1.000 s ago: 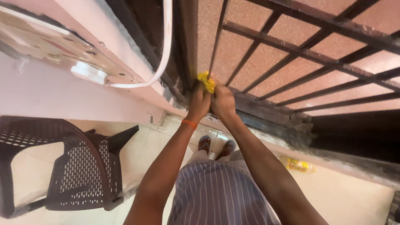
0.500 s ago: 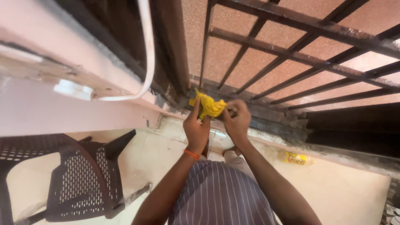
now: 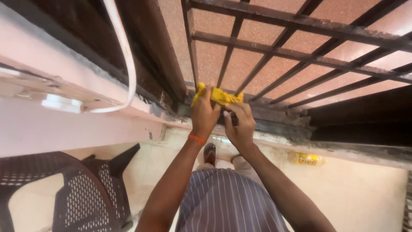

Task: The person cleans a metal gate by wiping its bars with a cloth.

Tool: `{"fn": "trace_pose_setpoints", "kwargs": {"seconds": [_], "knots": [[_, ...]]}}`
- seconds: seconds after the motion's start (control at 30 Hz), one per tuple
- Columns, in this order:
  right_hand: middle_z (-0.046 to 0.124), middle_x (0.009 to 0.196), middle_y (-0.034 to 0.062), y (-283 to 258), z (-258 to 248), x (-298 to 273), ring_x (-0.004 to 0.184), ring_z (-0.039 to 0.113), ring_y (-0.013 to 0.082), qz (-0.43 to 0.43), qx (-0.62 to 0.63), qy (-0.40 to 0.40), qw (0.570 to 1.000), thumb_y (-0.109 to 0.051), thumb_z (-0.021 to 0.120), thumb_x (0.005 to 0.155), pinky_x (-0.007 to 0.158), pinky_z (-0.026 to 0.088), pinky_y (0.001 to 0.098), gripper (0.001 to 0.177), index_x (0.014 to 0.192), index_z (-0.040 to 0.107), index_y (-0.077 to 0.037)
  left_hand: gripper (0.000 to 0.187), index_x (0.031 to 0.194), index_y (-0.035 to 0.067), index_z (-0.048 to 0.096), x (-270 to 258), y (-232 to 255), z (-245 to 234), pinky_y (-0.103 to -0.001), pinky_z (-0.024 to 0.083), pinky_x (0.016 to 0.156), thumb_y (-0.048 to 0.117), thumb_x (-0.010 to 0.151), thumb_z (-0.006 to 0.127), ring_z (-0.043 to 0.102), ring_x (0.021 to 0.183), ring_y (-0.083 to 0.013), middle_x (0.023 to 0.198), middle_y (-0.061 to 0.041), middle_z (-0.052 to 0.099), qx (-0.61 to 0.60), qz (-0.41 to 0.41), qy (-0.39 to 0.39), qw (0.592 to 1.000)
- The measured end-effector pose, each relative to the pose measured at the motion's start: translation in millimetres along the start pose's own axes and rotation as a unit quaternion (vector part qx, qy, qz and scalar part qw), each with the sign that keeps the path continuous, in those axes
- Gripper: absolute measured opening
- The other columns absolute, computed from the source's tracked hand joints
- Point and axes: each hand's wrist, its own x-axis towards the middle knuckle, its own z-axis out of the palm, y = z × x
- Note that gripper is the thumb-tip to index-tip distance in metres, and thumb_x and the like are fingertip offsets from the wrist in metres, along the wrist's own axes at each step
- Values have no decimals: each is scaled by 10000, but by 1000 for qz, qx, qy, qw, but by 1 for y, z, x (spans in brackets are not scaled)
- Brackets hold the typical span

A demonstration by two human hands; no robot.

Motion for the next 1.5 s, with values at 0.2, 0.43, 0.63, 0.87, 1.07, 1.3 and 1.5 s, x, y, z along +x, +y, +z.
{"fn": "trace_pose_setpoints", "kwargs": {"seconds": [0.2,0.43,0.63,0.87,1.07,1.3,1.5], "knots": [[606,1362,207,17,8,17,986,710,405,-54,-98,-119,987,-75,693,893,789,589,432,466,1348,600,-47,523,1399,84,477,7,-1,2,-466,541,916,186,929,683,686,1093,-386,1209,-202,674,-4,-3,26,1000],[581,1341,239,22,35,8,1029,697,431,-62,-114,-60,990,-164,673,922,856,577,446,478,1351,502,-40,412,1397,85,494,-5,-16,6,-477,548,839,165,1003,581,671,1071,-413,1268,-218,659,-3,7,12,1000],[725,1105,195,28,45,37,921,762,341,143,39,-131,980,-118,613,916,788,600,412,553,1464,538,-93,507,1439,147,552,32,-43,13,-445,589,887,183,940,630,715,1074,-415,1233,-225,703,-87,191,46,977],[745,1007,157,54,51,13,872,732,348,21,-143,-91,985,-169,672,924,736,579,435,501,1422,608,-168,353,1338,152,672,9,-34,14,-457,583,788,184,994,599,720,953,-383,1102,-200,728,-5,84,36,996],[779,969,68,80,38,-4,709,729,266,-76,-238,-104,963,-105,637,945,567,550,392,422,1359,660,-187,373,1267,145,739,-1,-30,12,-461,582,760,145,921,600,723,879,-382,1009,-189,738,33,59,42,997],[745,943,112,52,-7,-29,752,739,292,-25,-138,-29,990,-170,652,955,657,582,405,306,1253,722,-171,353,1302,117,678,-43,-4,15,-437,599,826,188,964,604,732,985,-376,1127,-196,734,-58,124,44,990],[715,897,208,61,-5,16,795,718,400,105,-115,-76,985,-200,628,956,698,563,488,303,1228,715,-98,484,1464,126,532,-10,12,46,-500,570,799,196,987,582,696,966,-428,1151,-225,709,-31,55,-25,998]]}}
